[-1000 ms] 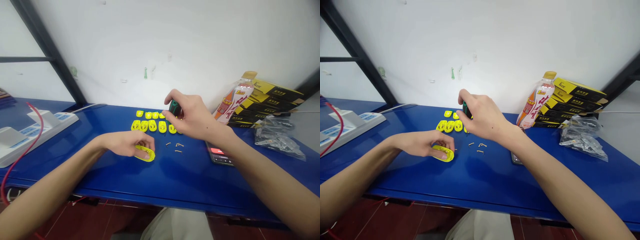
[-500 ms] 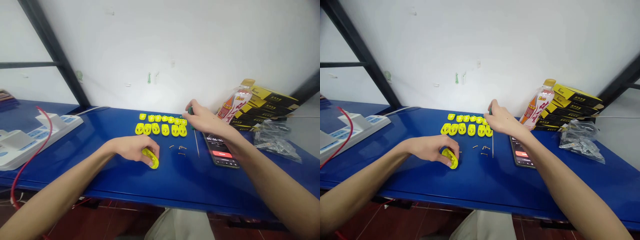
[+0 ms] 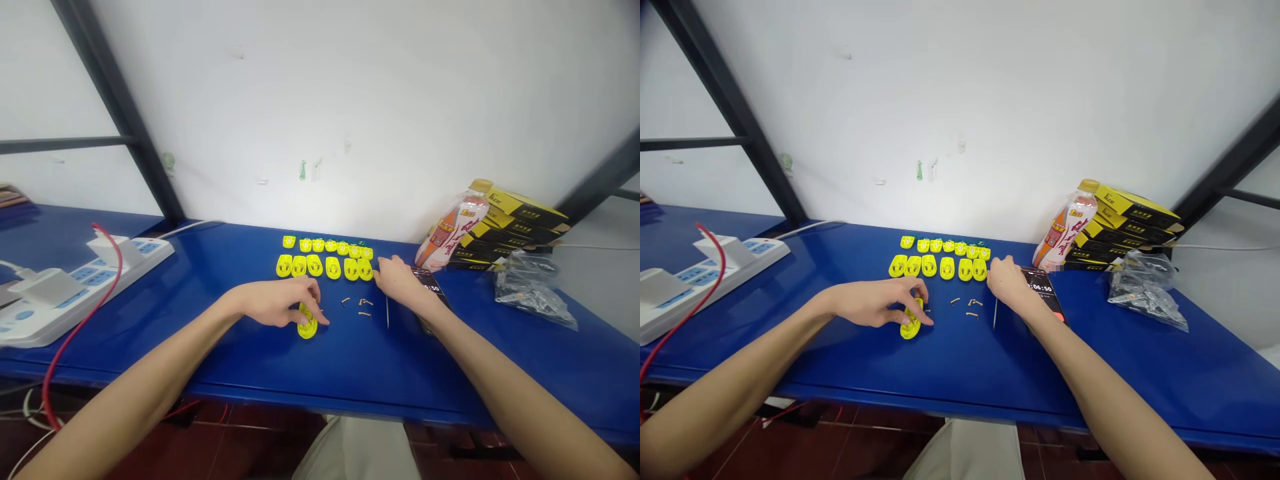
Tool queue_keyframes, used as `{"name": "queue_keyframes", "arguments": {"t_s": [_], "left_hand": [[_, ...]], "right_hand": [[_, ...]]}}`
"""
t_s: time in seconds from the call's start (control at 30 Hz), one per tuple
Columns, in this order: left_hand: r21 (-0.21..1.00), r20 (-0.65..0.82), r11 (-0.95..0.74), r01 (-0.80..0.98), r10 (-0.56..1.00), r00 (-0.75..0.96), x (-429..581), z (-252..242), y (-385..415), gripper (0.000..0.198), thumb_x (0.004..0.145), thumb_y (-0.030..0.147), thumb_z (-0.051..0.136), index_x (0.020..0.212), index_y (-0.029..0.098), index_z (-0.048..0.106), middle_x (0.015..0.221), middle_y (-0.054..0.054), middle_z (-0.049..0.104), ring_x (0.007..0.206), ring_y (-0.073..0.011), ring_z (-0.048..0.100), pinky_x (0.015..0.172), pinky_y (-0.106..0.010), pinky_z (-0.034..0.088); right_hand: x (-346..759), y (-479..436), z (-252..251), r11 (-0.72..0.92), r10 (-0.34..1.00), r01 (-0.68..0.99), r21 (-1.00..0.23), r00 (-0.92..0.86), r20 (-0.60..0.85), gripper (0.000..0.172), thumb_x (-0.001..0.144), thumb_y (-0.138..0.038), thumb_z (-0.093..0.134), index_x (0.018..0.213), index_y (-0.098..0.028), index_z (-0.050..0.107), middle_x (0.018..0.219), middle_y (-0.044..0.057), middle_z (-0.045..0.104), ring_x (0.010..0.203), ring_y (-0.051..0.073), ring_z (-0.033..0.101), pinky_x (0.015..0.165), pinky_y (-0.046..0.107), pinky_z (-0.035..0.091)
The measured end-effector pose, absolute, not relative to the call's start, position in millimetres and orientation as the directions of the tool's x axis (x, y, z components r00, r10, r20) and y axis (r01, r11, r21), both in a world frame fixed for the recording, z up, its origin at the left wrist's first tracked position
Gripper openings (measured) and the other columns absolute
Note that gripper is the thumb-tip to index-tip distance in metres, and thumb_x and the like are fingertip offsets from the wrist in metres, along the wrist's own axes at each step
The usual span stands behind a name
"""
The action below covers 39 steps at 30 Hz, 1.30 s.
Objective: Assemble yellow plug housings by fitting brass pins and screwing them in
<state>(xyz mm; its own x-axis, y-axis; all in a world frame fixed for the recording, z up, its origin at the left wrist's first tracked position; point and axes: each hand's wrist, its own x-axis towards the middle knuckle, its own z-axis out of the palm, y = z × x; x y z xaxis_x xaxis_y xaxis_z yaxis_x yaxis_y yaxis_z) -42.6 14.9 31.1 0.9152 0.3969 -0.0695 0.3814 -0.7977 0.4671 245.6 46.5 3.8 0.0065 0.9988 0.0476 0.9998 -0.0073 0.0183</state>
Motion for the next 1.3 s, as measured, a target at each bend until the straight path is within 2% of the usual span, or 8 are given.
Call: {"name": "queue_keyframes", "arguments": {"t_s": [0.2,0.3,0.43,0.5,0.6,0.87,1.07,1.3], "left_hand": [[0.547,-0.043,-0.731,0.408,0.462,0.886,-49.1,30.5,23.4,0.041,0.088,0.021,0.066,0.129,0.028,0.062,0.118,-0.007,0.063,0.099,-0.0195,0.059,0.086,-0.031,0.045],[0.559,-0.062,-0.682,0.471,0.533,0.844,-52.0,30.4,26.2,0.047,0.085,0.025,0.072,0.130,0.024,0.057,0.119,-0.007,0.063,0.093,-0.0186,0.060,0.082,-0.030,0.046],[0.548,-0.096,-0.642,0.535,0.588,0.803,-55.2,31.9,30.9,0.041,0.082,0.025,0.073,0.119,0.021,0.058,0.115,-0.005,0.065,0.087,-0.0170,0.059,0.074,-0.027,0.046],[0.533,-0.083,-0.643,0.550,0.607,0.790,-56.5,32.6,33.9,0.037,0.081,0.027,0.073,0.114,0.021,0.060,0.110,-0.004,0.066,0.085,-0.0169,0.059,0.072,-0.027,0.045],[0.537,-0.074,-0.616,0.576,0.646,0.760,-57.9,31.9,38.5,0.040,0.079,0.033,0.076,0.114,0.020,0.062,0.109,-0.005,0.068,0.083,-0.0166,0.061,0.070,-0.026,0.046],[0.621,-0.038,-0.594,0.512,0.630,0.776,-56.8,26.1,45.9,0.039,0.078,0.034,0.077,0.113,0.020,0.065,0.110,-0.006,0.070,0.081,-0.0152,0.065,0.070,-0.025,0.051],[0.647,-0.047,-0.583,0.491,0.612,0.789,-59.2,23.1,50.9,0.041,0.078,0.037,0.078,0.113,0.020,0.065,0.110,-0.006,0.071,0.088,-0.0165,0.067,0.074,-0.026,0.052],[0.671,-0.007,-0.577,0.465,0.622,0.783,-51.8,15.1,49.1,0.042,0.079,0.039,0.077,0.113,0.019,0.065,0.112,-0.007,0.070,0.088,-0.0167,0.066,0.074,-0.026,0.052]], "right_hand": [[239.1,37.9,15.1,-0.040,0.983,0.999,0.003,0.039,0.180,0.034,0.097,-0.030,0.044,0.114,-0.007,0.063,0.109,0.024,0.062,0.097,0.036,0.067,0.080,0.043,0.047],[224.2,23.1,28.1,0.015,0.959,0.999,-0.031,-0.006,0.283,0.039,0.101,-0.025,0.031,0.119,-0.008,0.060,0.117,0.026,0.059,0.106,0.036,0.062,0.081,0.043,0.046],[191.7,0.0,23.0,0.461,0.884,0.867,-0.189,-0.432,0.176,0.014,0.093,-0.028,0.060,0.101,-0.023,0.070,0.098,0.003,0.069,0.090,0.017,0.065,0.081,0.026,0.048],[178.6,-8.1,13.5,0.629,0.763,0.668,-0.397,-0.629,0.151,0.012,0.092,-0.022,0.062,0.099,-0.022,0.071,0.101,0.004,0.068,0.091,0.017,0.064,0.082,0.028,0.047],[168.9,-11.1,2.5,0.602,0.763,0.633,-0.487,-0.636,0.117,0.010,0.091,-0.018,0.063,0.097,-0.020,0.071,0.102,0.005,0.067,0.088,0.017,0.063,0.075,0.028,0.046],[166.0,-2.5,-2.5,0.646,0.721,0.616,-0.450,-0.687,0.094,0.014,0.093,-0.013,0.055,0.082,-0.016,0.062,0.088,0.005,0.062,0.078,0.016,0.057,0.074,0.030,0.044],[171.9,-10.2,-2.7,0.680,0.706,0.615,-0.400,-0.697,0.129,0.016,0.093,-0.005,0.045,0.087,-0.015,0.056,0.095,0.010,0.060,0.082,0.019,0.055,0.075,0.033,0.043],[187.6,0.8,-6.7,0.615,0.773,0.612,-0.497,-0.591,0.230,0.013,0.095,-0.009,0.046,0.095,-0.018,0.055,0.087,0.004,0.065,0.076,0.015,0.060,0.071,0.029,0.046]]}}
